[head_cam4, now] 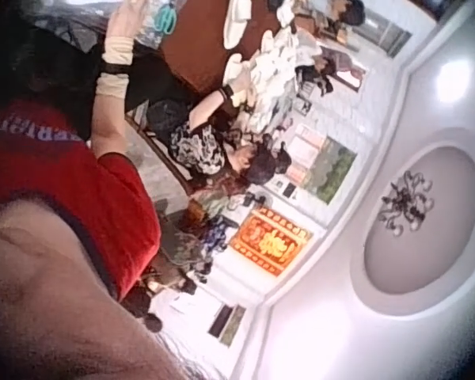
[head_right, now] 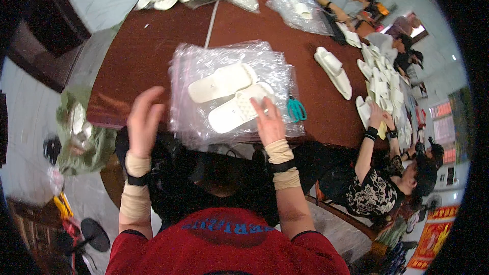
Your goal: Organizing and bagging white shoe insoles and outsoles in a manufacturing setting.
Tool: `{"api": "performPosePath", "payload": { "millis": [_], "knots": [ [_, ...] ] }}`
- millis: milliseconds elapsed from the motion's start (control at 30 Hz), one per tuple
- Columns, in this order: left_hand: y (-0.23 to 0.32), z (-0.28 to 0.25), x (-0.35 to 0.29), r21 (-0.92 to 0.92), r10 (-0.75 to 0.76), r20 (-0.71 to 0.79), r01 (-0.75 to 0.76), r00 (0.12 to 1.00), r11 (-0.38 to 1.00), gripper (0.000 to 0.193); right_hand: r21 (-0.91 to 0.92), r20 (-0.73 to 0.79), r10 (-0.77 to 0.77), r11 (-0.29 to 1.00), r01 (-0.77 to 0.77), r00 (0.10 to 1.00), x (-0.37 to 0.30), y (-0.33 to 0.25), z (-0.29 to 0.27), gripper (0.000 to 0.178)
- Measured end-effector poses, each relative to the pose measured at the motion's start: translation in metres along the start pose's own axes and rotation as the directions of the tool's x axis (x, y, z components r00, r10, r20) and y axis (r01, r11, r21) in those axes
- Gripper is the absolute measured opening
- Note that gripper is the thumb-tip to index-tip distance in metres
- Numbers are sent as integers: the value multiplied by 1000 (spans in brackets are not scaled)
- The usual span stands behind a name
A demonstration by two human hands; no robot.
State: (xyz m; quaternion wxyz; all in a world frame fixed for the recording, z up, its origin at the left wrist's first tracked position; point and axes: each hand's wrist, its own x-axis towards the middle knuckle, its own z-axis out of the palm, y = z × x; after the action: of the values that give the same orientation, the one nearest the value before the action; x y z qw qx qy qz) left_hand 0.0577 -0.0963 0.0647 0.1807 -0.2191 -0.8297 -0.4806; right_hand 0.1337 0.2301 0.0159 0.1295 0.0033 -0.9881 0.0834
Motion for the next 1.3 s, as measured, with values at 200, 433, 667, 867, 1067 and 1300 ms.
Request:
{"api": "performPosePath", "payload": {
  "millis": [200,433,667,867,1067,1300],
  "knots": [
    [-72,128,5,324,54,222,-126,974,938,38,-23,19,-62,998,62,998,-1,-10,23,67],
    [-88,154,-4,318,81,171,-133,982,939,40,-99,217,-195,970,220,956,23,7,-11,52],
    [-90,151,-4,235,90,99,-111,991,966,45,-238,248,-537,773,588,806,62,7,-20,27],
    [-106,152,-9,323,128,91,-151,988,934,54,-162,332,-699,619,769,633,87,-10,-44,18],
    [-95,151,-9,227,69,61,-81,996,970,68,392,132,-413,857,336,901,69,-37,-71,19],
    [-132,157,-17,289,110,114,-139,987,947,63,827,287,-134,533,-176,948,57,-109,-9,16]
  ]
}}
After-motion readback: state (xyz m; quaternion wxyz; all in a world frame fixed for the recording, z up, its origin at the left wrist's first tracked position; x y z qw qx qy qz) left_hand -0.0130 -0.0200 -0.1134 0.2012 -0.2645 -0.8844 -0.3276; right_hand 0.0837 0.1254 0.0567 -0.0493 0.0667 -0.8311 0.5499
